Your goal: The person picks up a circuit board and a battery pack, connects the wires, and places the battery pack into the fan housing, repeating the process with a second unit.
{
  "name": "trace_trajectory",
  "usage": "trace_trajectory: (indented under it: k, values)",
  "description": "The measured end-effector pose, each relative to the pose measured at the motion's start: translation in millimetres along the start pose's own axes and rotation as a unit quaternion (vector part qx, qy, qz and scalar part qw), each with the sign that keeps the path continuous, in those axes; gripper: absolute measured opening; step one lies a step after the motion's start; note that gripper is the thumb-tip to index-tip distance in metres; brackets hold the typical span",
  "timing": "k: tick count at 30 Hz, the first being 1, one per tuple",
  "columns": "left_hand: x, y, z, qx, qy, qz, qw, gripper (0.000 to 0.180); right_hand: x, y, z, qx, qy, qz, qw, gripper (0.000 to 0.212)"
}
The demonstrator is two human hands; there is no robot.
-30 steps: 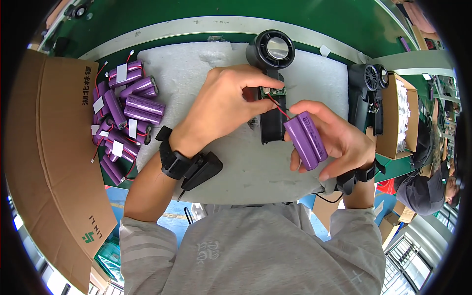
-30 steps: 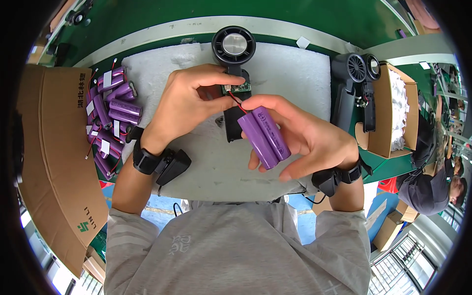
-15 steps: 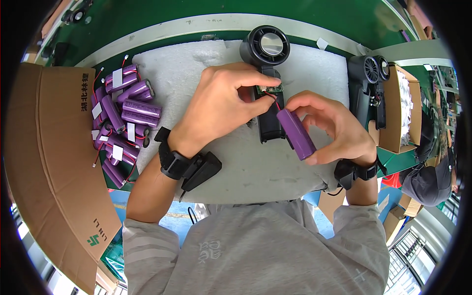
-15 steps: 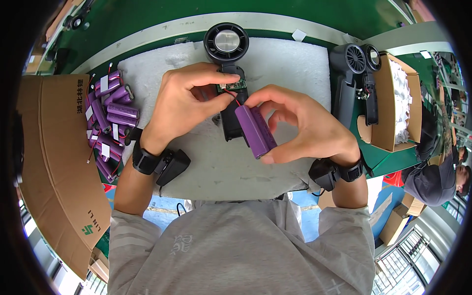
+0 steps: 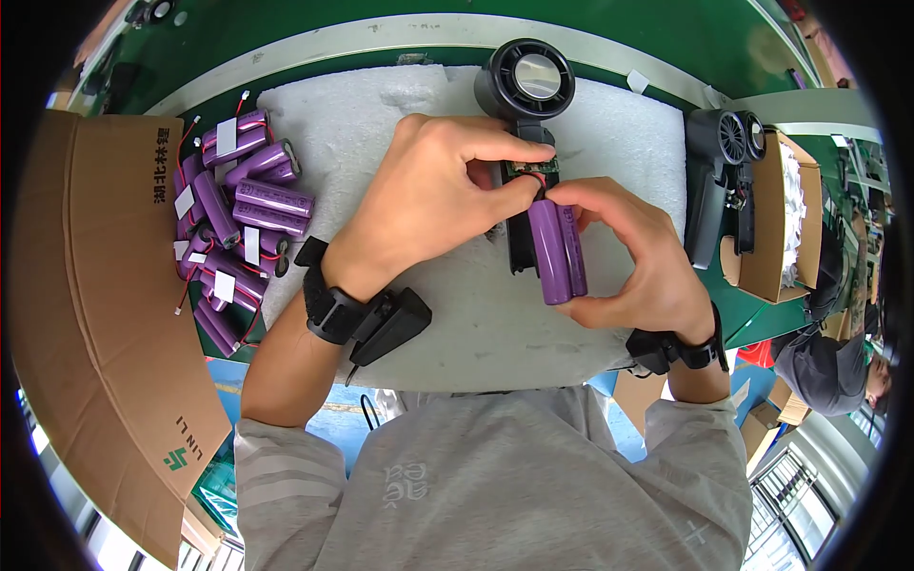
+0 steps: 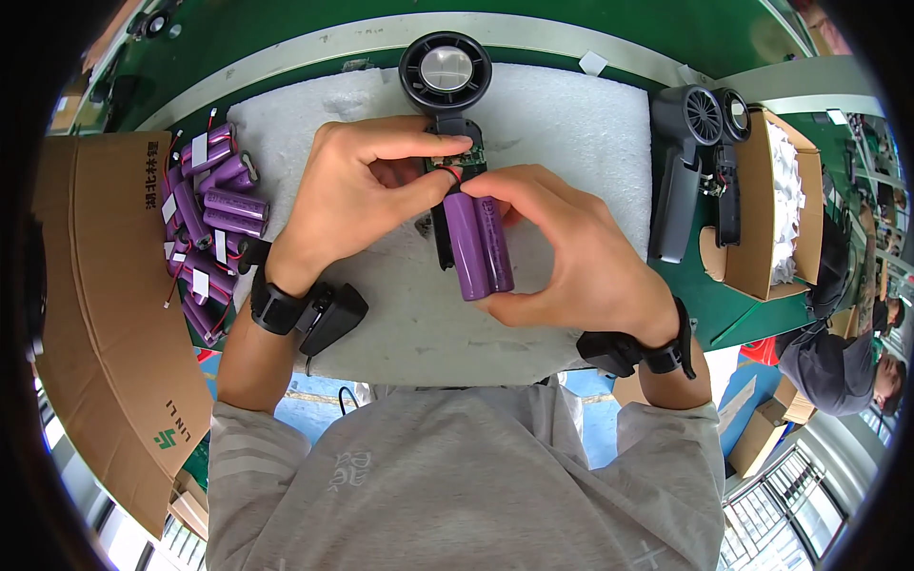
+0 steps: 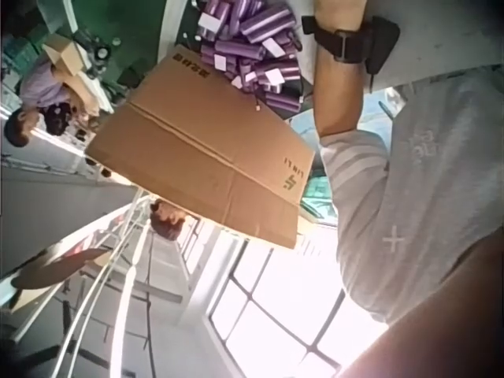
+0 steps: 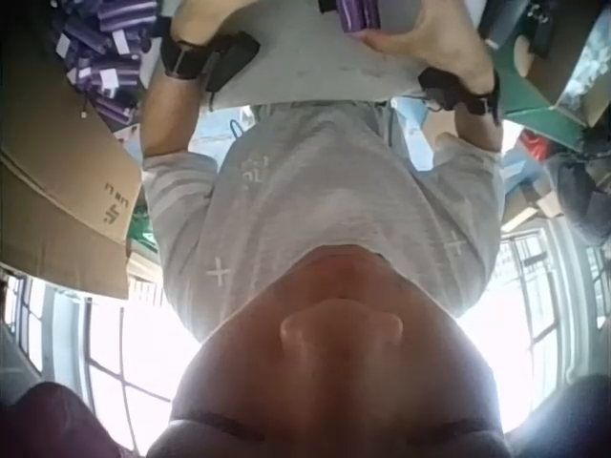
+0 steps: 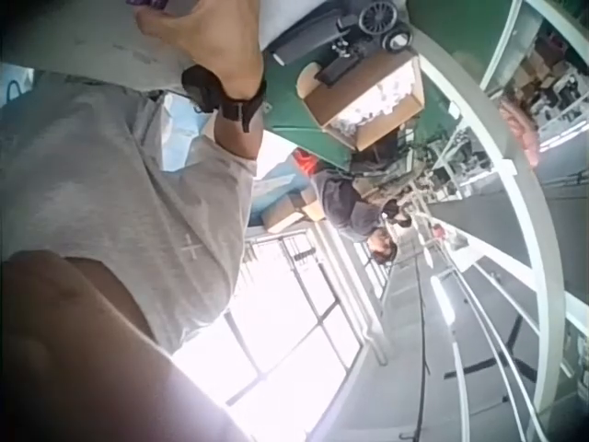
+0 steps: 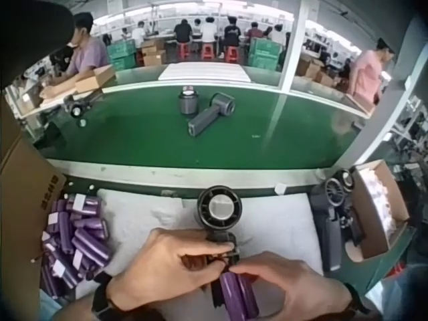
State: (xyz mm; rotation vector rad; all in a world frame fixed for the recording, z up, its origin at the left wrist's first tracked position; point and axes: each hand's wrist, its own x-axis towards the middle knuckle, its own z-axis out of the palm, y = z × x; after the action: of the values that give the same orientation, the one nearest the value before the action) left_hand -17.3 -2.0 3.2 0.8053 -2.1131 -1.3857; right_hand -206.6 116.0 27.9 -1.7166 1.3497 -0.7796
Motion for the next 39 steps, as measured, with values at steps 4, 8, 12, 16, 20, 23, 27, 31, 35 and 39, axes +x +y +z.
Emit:
trace_trajectory:
  k: [4, 8, 12, 16, 20, 23, 27, 31, 35, 39]
  values:
    - [-0.1, 2.0, -1.0, -0.004, -0.005, -0.019, 1.000, 0.026, -1.5, 0.9, 10.7, 0.000, 0.040, 0.014, 0.999, 0.068]
    - [0.2, 4.3, -1.4, -0.010, -0.014, -0.046, 0.999, 0.026, 2.3, 3.9, 16.0, -0.066, 0.056, -0.042, 0.995, 0.069]
    - [-0.8, 4.7, -1.3, -0.002, -0.008, -0.035, 0.999, 0.027, 3.7, 5.2, 20.1, -0.119, 0.065, -0.083, 0.987, 0.071]
    - [-1.2, 3.3, 0.7, 0.004, 0.004, -0.015, 1.000, 0.026, 3.9, 2.6, 22.2, -0.139, 0.070, -0.082, 0.984, 0.072]
    - [-1.9, 3.6, 3.9, 0.012, 0.025, 0.019, 0.999, 0.024, 2.3, -0.1, 25.0, -0.154, 0.072, -0.067, 0.983, 0.071]
    - [-1.4, 3.4, 4.2, 0.015, 0.026, 0.025, 0.999, 0.022, 0.2, -0.7, 25.4, -0.152, 0.079, -0.059, 0.984, 0.070]
    - [-2.1, 2.5, 4.6, 0.015, 0.025, 0.017, 0.999, 0.022, -1.3, -0.4, 25.4, -0.141, 0.089, -0.063, 0.984, 0.068]
    - [-2.3, 1.8, 4.7, 0.005, 0.022, 0.001, 1.000, 0.021, -2.9, 0.7, 27.8, -0.149, 0.097, -0.075, 0.981, 0.063]
    - [-1.7, 3.6, 2.7, 0.000, 0.014, -0.005, 1.000, 0.022, -2.7, 1.9, 30.3, -0.160, 0.122, -0.081, 0.976, 0.057]
    - [-3.8, -2.0, 5.1, 0.007, 0.021, 0.027, 0.999, 0.023, -1.1, 2.1, 31.7, -0.170, 0.138, -0.088, 0.972, 0.053]
